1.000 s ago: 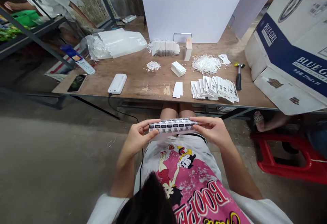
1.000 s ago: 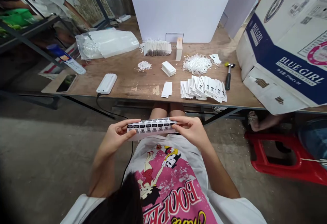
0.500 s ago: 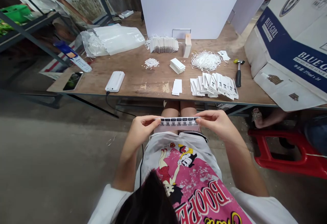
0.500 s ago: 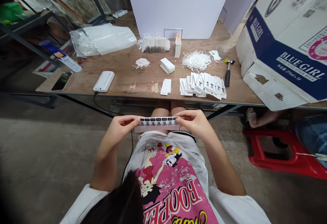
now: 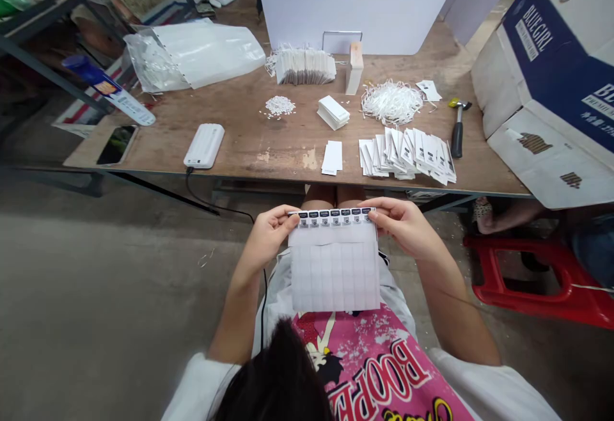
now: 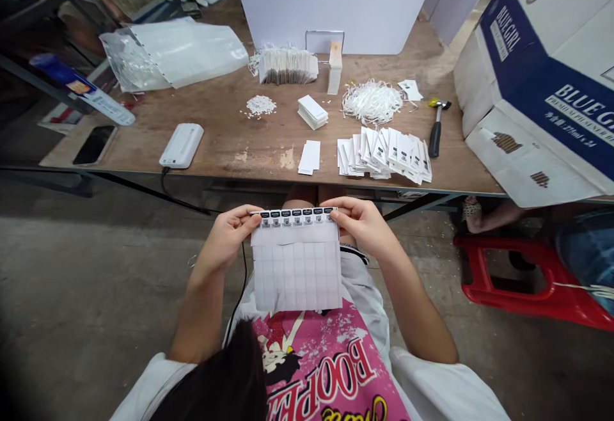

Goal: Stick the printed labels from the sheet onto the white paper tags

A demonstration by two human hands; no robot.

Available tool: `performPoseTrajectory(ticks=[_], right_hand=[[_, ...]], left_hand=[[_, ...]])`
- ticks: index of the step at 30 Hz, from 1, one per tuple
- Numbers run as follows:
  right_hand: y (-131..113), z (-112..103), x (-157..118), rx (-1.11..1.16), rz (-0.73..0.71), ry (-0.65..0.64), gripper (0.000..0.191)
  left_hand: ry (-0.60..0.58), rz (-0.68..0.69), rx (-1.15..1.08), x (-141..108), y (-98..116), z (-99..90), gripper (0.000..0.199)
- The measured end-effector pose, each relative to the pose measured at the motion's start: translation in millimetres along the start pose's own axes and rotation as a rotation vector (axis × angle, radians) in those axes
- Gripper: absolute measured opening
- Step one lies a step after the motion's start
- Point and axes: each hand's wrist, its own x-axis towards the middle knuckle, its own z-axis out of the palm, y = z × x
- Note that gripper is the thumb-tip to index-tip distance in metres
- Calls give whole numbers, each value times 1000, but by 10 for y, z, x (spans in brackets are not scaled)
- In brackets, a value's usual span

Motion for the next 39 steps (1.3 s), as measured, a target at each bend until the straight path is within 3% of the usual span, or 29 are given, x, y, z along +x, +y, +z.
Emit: performPoseTrajectory(ticks=[5,12,15,18,23,28,33,39], right_hand=[[57,-7,88,58,82,8,35],[150,-85,120,49,137,5,37],[184,-104,143,11,141,29,36],[212,-100,173,-34,130,61,35],[207,-45,222,-57,128,23,38],[158,-17,250,-68,140,-10,39],[146,-30,273,-105,123,-88,40],[221,-10,331,-215,48,-45,34]], left_hand=[[38,-131,-126,64,-83,19,42],[30,-165,-131,108,-142,7,35],[-39,-110,25,163,-140,-32,28],[-117,41,302,245,-64,-32,18],[-253,221,642,415,166,103,20],[-443,172,635,570,262,204,16],[-457,116,597,641,226,227,14],[-484,126,597,702,184,262,14]])
